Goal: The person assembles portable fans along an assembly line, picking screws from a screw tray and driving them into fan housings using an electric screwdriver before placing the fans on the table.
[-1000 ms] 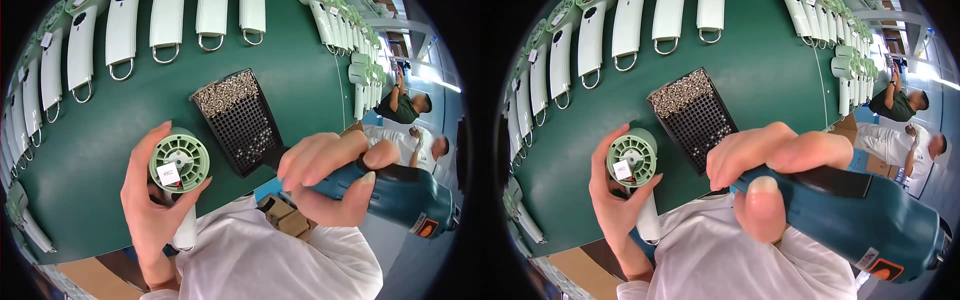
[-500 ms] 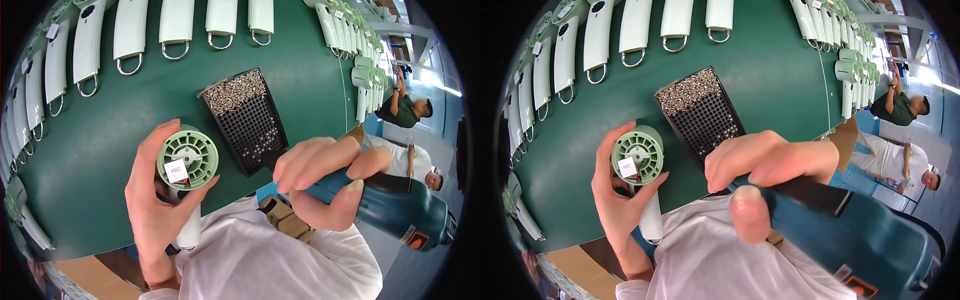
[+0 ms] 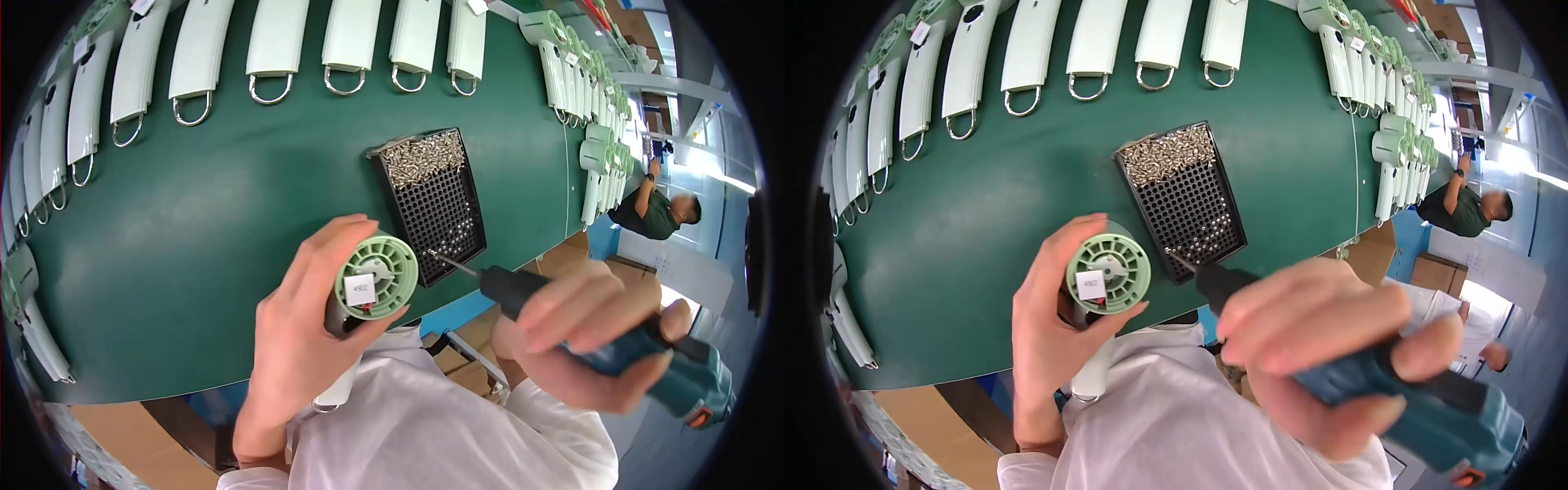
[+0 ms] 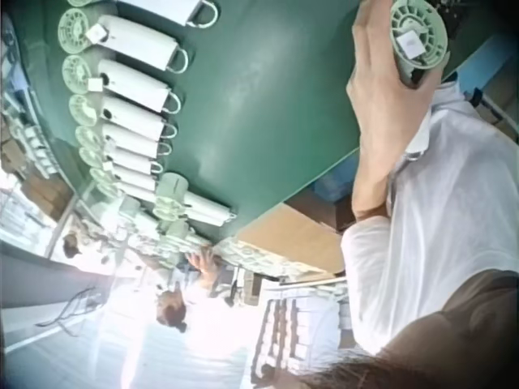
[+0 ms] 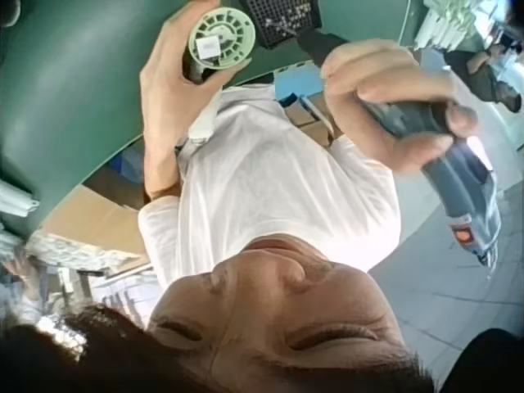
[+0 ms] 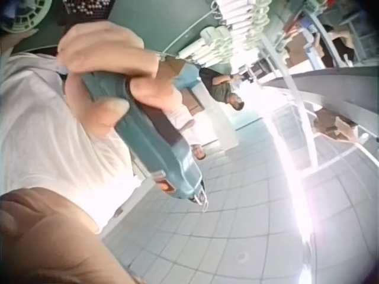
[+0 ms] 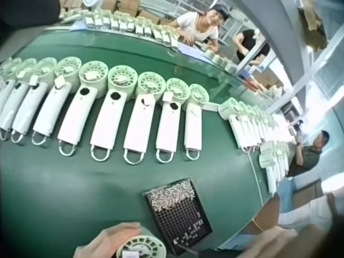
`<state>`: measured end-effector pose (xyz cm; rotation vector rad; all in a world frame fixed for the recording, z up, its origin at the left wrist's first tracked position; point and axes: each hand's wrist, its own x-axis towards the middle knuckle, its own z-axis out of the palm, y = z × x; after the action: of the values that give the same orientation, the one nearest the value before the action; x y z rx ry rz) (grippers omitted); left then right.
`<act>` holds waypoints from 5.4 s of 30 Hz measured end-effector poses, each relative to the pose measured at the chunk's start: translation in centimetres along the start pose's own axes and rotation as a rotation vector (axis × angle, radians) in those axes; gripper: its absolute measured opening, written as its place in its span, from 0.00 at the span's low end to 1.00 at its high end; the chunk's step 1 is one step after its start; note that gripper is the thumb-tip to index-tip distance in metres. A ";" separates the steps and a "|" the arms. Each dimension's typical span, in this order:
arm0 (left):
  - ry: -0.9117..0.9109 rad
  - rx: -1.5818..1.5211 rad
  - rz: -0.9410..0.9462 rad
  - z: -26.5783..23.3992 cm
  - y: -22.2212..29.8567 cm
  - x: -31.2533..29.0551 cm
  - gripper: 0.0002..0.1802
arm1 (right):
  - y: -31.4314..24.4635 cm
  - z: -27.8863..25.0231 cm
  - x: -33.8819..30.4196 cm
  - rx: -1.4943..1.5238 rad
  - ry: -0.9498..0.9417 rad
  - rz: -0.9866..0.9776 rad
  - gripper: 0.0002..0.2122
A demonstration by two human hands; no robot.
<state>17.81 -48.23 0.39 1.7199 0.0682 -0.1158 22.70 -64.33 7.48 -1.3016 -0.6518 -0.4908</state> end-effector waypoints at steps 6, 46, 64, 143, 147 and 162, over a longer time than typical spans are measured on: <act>-0.053 0.015 -0.008 -0.3 -0.5 -0.2 0.37 | 0.5 3.3 1.2 0.064 -0.039 -0.072 0.17; -0.119 0.074 0.076 -1.2 -1.3 0.1 0.37 | 2.9 2.8 0.4 -0.081 -0.255 0.194 0.09; -0.057 0.001 -0.025 -0.3 -0.4 -0.1 0.35 | 0.1 1.8 1.2 0.022 -0.092 -0.028 0.15; -0.055 -0.011 0.030 -0.3 -1.3 0.0 0.36 | 0.6 2.6 -3.0 -0.056 -0.218 0.078 0.14; -0.072 -0.010 0.034 -0.2 -0.9 0.1 0.37 | 0.5 2.5 -2.7 -0.064 -0.226 0.081 0.13; -0.044 -0.002 0.006 0.1 -0.5 0.0 0.37 | -1.2 -2.4 -0.9 -0.105 -0.033 0.224 0.13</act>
<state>17.72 -48.23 -0.10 1.7150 0.0305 -0.1496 21.64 -66.98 7.34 -1.4653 -0.5047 -0.3243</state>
